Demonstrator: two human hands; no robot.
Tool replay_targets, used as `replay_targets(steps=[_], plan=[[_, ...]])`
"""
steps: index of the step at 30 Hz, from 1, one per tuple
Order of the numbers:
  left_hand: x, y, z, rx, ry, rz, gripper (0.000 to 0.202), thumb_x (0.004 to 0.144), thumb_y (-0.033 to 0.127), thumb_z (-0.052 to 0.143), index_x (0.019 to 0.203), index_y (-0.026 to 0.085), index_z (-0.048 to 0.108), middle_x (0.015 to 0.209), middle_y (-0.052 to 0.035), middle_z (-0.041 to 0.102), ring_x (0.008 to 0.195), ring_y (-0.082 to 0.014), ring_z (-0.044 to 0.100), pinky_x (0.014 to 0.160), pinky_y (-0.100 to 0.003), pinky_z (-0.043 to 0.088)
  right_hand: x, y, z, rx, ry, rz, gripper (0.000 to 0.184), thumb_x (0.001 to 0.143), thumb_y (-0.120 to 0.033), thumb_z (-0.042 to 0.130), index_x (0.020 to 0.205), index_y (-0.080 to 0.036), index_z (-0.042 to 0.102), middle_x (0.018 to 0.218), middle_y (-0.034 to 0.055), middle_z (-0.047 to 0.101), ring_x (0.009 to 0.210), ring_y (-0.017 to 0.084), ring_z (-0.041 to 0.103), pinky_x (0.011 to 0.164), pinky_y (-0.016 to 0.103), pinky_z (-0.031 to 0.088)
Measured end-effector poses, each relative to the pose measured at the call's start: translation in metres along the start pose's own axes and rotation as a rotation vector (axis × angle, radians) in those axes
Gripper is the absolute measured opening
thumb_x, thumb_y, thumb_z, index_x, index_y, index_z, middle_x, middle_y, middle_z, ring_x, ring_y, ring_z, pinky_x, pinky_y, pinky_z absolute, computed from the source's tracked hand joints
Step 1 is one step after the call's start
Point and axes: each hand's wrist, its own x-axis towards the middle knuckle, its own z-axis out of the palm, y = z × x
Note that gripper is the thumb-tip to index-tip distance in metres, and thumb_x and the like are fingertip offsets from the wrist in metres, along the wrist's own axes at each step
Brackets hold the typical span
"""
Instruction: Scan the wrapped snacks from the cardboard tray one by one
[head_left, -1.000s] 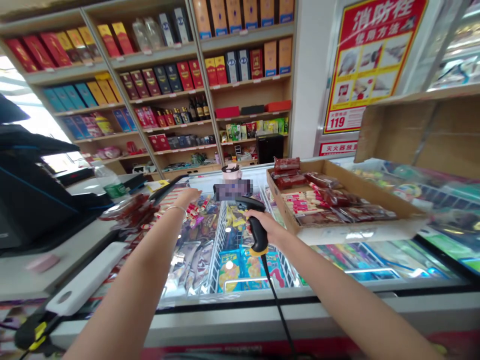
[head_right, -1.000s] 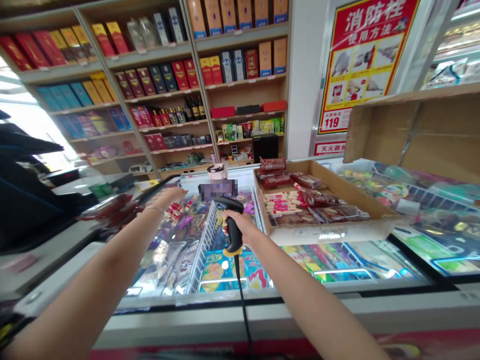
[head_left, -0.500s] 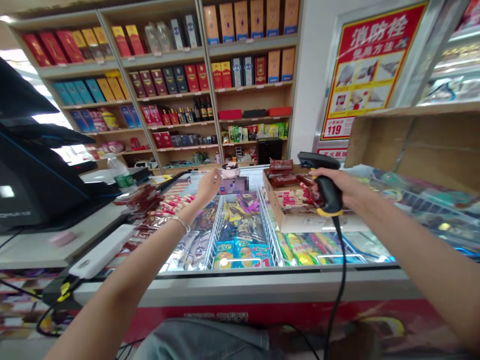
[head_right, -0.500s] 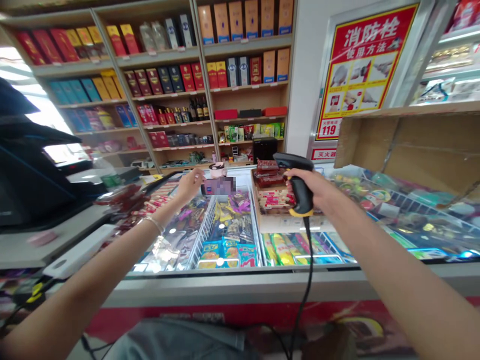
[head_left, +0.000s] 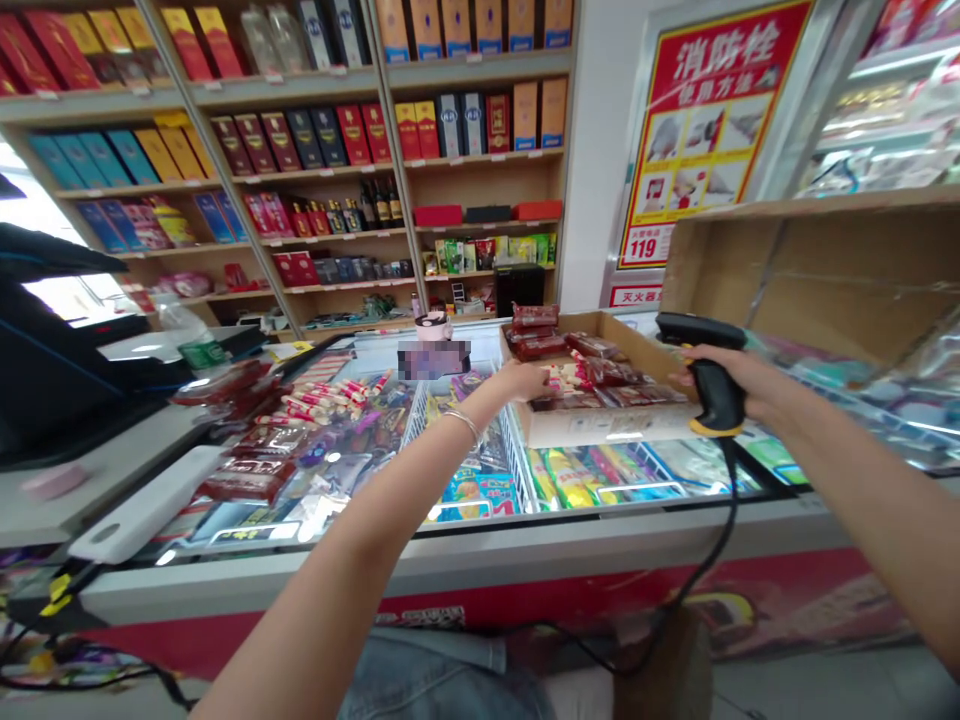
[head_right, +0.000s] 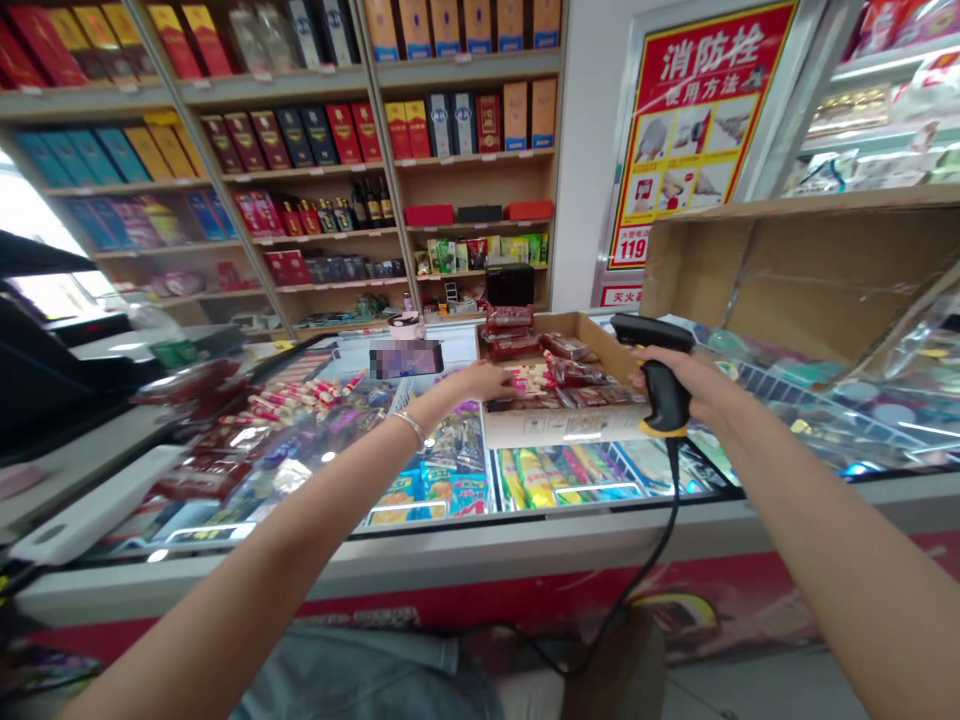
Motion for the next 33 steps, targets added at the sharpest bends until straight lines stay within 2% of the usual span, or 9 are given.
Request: replay_targets(steps=[4,7,11,14,16,19,22,28,33], plan=[[0.002,0.002,0.003,0.037,-0.067,0.015,0.042,0.090,0.044,0.035,0.098,0.016,0.065,0.109,-0.0111,0.067,0.102,-0.0214,0.060,0.095,-0.034,0.036,0.006,-0.001,-0.004,0.083,0.031,0.065,0.005,0.079,-0.016,0.061,0.081,-0.012,0.060,0.067,0.0077,0.062,0.056,0.012,0.062,0.051,0.017,0.045],[-0.001,0.003,0.003,-0.075,0.016,-0.025,0.038,0.091,0.041,0.036,0.093,0.016,0.065,0.106,-0.0100,0.067,0.098,-0.0200,0.060,0.090,-0.031,0.038,0.006,-0.002,-0.005,0.105,0.038,0.084,0.006,0.079,-0.018,0.061,0.078,-0.012,0.059,0.068,0.0077,0.062,0.057,0.011,0.062,0.053,0.018,0.043],[-0.026,-0.011,0.002,-0.427,0.440,-0.137,0.036,0.093,0.040,0.033,0.089,0.015,0.060,0.088,-0.0081,0.067,0.081,-0.0173,0.060,0.074,-0.026,0.041,-0.005,-0.011,0.004,0.103,0.080,0.078,0.012,0.080,-0.017,0.058,0.070,-0.012,0.056,0.059,0.0055,0.057,0.053,0.009,0.058,0.053,0.018,0.041],[-0.065,-0.048,0.011,-0.565,0.765,-0.241,0.030,0.090,0.041,0.040,0.085,0.017,0.058,0.078,-0.0035,0.063,0.072,-0.0143,0.056,0.068,-0.024,0.039,-0.018,-0.022,0.018,0.095,0.035,0.085,0.013,0.080,-0.019,0.059,0.069,-0.012,0.056,0.056,0.0047,0.055,0.047,0.008,0.053,0.049,0.019,0.038],[-0.094,-0.081,0.023,-0.589,0.891,-0.344,0.026,0.086,0.041,0.048,0.083,0.018,0.058,0.072,-0.0008,0.061,0.065,-0.0123,0.053,0.065,-0.023,0.038,-0.027,-0.031,0.034,0.112,-0.029,0.070,0.013,0.079,-0.020,0.059,0.070,-0.012,0.057,0.056,0.0044,0.055,0.045,0.008,0.051,0.046,0.018,0.036],[-0.130,-0.126,0.050,-0.593,1.013,-0.501,0.024,0.079,0.042,0.056,0.079,0.018,0.058,0.067,0.0012,0.058,0.063,-0.0115,0.052,0.063,-0.022,0.037,-0.045,-0.044,0.074,0.226,-0.164,0.047,0.013,0.079,-0.019,0.056,0.068,-0.012,0.054,0.053,0.0017,0.052,0.044,0.007,0.049,0.043,0.017,0.035],[-0.150,-0.150,0.074,-0.635,1.066,-0.634,0.026,0.077,0.045,0.057,0.072,0.019,0.056,0.060,0.0022,0.054,0.059,-0.0114,0.051,0.059,-0.022,0.037,-0.067,-0.048,0.131,0.374,-0.365,0.036,0.009,0.075,-0.017,0.056,0.068,-0.013,0.053,0.054,-0.0003,0.051,0.044,0.006,0.048,0.043,0.016,0.038],[-0.158,-0.154,0.088,-0.838,1.141,-0.707,0.027,0.083,0.047,0.048,0.077,0.021,0.052,0.048,0.0052,0.048,0.045,-0.0115,0.048,0.052,-0.023,0.037,-0.097,-0.007,0.250,0.338,-0.662,0.068,0.012,0.067,-0.016,0.061,0.078,-0.012,0.061,0.061,0.0009,0.061,0.046,0.007,0.051,0.041,0.016,0.041],[-0.162,-0.155,0.084,-0.778,1.181,-0.776,0.030,0.085,0.050,0.045,0.073,0.022,0.042,0.045,0.0066,0.048,0.042,-0.0120,0.049,0.052,-0.024,0.036,-0.097,0.050,0.300,0.302,-0.686,0.184,0.013,0.067,-0.015,0.063,0.079,-0.012,0.061,0.063,0.0021,0.063,0.045,0.007,0.052,0.040,0.016,0.041]])
